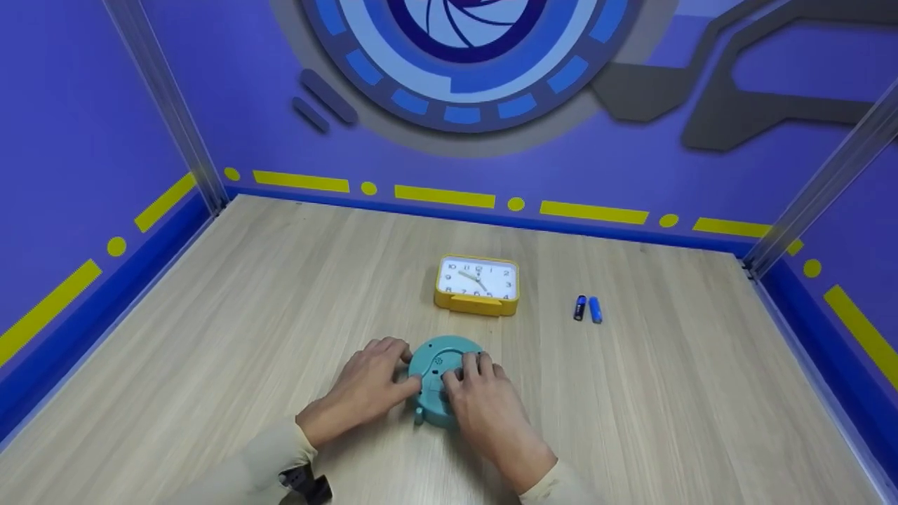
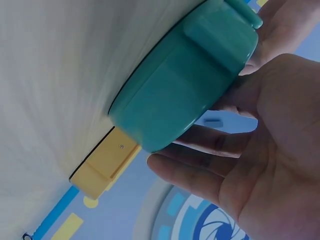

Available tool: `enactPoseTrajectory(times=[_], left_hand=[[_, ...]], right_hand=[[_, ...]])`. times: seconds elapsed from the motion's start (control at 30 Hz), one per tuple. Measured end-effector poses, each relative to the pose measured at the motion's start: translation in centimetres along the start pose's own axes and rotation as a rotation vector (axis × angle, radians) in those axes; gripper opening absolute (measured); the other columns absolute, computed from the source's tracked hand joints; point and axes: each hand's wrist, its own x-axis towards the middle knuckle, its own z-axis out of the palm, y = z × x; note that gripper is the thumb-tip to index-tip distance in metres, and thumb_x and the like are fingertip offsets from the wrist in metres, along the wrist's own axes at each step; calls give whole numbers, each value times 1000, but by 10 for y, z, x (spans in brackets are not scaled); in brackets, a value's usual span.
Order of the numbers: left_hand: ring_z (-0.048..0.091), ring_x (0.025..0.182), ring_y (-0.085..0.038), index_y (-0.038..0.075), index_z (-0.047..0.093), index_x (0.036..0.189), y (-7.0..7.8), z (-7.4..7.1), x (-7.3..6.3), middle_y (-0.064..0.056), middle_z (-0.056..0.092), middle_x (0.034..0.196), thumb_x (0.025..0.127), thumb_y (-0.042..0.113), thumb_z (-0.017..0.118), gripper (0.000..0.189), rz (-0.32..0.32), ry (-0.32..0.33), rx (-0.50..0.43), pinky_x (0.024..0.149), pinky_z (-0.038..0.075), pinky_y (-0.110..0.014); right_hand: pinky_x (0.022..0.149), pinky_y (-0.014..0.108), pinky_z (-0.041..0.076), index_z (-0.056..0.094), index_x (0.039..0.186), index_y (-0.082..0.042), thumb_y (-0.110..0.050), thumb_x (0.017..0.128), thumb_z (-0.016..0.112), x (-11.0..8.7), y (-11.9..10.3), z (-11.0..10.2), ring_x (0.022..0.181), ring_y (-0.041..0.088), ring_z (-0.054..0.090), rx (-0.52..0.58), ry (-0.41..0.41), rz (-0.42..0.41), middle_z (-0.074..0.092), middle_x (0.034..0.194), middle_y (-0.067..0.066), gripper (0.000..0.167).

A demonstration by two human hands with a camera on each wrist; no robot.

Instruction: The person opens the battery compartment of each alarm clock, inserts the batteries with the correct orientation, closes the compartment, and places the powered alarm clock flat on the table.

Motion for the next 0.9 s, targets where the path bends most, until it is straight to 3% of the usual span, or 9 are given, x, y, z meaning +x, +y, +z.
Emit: enactPoseTrajectory(times=[0.23, 0.63, 0.9], left_hand=[[50, 90, -21, 11, 64, 106, 0, 0, 0, 1, 57, 97, 93, 40, 67, 32, 2, -10, -2, 85, 47, -45], [51, 90, -21, 12, 63, 104, 0, 0, 0, 2, 57, 96, 93, 40, 66, 30, 5, 9, 4, 84, 47, -45], [51, 90, -20, 12, 63, 104, 0, 0, 0, 1, 58, 97, 92, 40, 67, 31, 5, 7, 8, 84, 46, -44]], right_hand=[[89, 57, 58, 66, 118, -7, -6, 94, 79, -2, 0, 0, 120, 48, 62, -19, -21, -15, 57, 131, 30, 28], [87, 56, 58, 66, 117, -6, -6, 89, 84, -4, 0, 2, 117, 47, 63, -45, 45, -41, 58, 128, 30, 33], [89, 54, 58, 67, 114, -6, -3, 90, 81, -2, 6, 4, 112, 43, 65, -26, 80, -79, 60, 121, 24, 28]])
